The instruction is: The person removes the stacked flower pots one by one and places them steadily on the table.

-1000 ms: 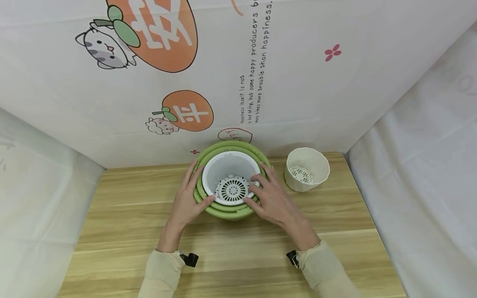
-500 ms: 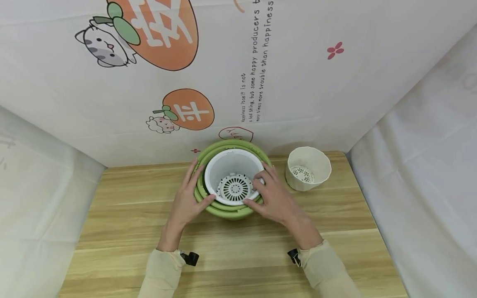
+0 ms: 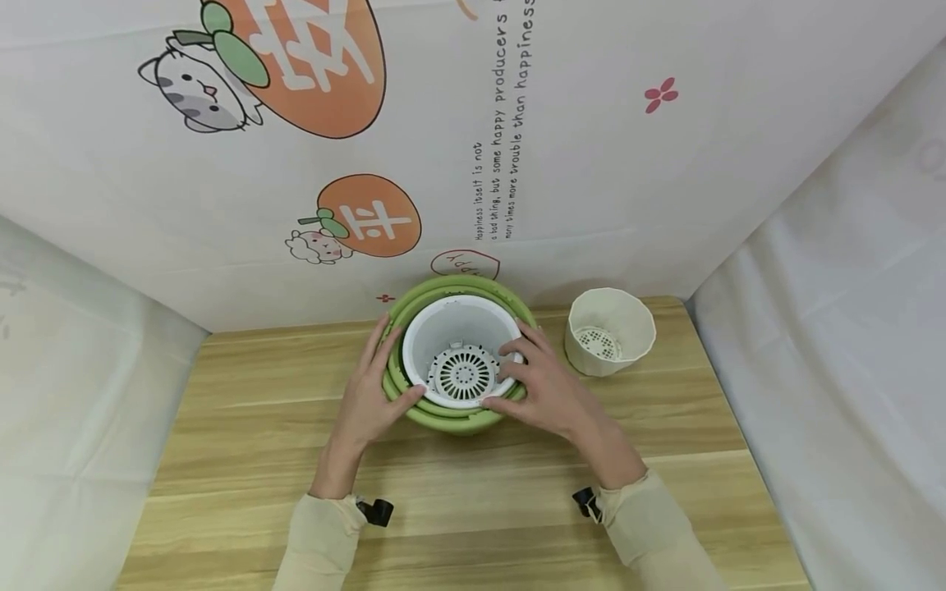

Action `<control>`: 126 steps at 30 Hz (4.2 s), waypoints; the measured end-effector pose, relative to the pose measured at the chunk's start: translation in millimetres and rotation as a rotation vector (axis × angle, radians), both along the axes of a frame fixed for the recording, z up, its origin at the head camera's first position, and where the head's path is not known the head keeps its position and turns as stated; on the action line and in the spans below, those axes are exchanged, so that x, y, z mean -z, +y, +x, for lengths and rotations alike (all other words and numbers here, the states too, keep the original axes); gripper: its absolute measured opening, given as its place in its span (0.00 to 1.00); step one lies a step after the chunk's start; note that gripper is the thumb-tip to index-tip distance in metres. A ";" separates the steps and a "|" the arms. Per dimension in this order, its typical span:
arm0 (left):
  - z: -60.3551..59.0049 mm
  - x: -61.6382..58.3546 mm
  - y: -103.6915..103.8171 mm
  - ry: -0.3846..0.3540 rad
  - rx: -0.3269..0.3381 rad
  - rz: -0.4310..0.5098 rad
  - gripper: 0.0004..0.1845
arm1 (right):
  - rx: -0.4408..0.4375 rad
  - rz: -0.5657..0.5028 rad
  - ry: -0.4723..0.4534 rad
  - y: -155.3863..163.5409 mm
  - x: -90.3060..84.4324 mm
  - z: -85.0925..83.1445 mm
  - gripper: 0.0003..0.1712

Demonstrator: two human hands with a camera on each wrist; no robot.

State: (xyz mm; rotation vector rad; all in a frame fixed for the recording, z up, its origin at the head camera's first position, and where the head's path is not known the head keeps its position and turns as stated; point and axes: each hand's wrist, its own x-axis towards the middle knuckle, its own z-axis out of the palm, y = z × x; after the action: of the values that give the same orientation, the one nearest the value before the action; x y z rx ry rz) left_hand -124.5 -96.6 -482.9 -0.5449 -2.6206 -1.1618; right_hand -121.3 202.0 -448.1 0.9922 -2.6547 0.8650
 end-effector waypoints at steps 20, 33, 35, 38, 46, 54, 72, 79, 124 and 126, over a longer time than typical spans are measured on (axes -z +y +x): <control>-0.7 0.7 -0.2 -0.011 -0.005 -0.005 0.57 | 0.046 0.012 -0.126 -7.3 -9.4 -2.7 0.28; 0.1 2.4 -0.2 -0.028 -0.025 -0.004 0.57 | 0.041 -0.204 0.049 -7.3 8.8 -7.3 0.29; 0.5 2.1 -0.3 -0.024 -0.025 -0.001 0.57 | 0.040 -0.244 0.079 -8.2 8.8 -8.5 0.30; 1.8 2.1 -1.0 -0.014 -0.022 0.008 0.57 | 0.038 -0.274 0.113 -9.7 9.0 -9.4 0.31; 4.1 2.2 -2.3 -0.003 -0.028 0.010 0.57 | 0.033 -0.322 0.161 -12.7 10.5 -9.5 0.30; 2.7 0.4 -1.2 -0.036 -0.025 0.003 0.58 | 0.026 -0.357 0.182 -13.5 8.2 -10.6 0.30; 0.8 -2.0 -1.9 -0.088 -0.018 -0.001 0.59 | 0.001 -0.484 0.310 -14.8 -6.9 -12.5 0.30; 1.0 -2.9 -2.9 -0.091 0.000 -0.001 0.61 | 0.007 -0.490 0.332 -12.8 -13.1 -14.1 0.31; -0.2 -9.0 -10.1 -0.229 0.077 0.078 0.73 | 0.023 -0.652 0.445 -22.9 -65.0 -5.7 0.35; -0.8 -8.8 -10.3 -0.228 0.078 0.067 0.73 | 0.027 -0.659 0.455 -23.2 -67.9 -5.7 0.35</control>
State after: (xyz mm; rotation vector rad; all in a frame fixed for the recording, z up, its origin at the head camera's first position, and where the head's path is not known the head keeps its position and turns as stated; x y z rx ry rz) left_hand -125.3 -106.9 -474.1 -0.5339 -2.7573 -1.4068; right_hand -127.0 178.8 -380.2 0.8414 -1.8119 1.2177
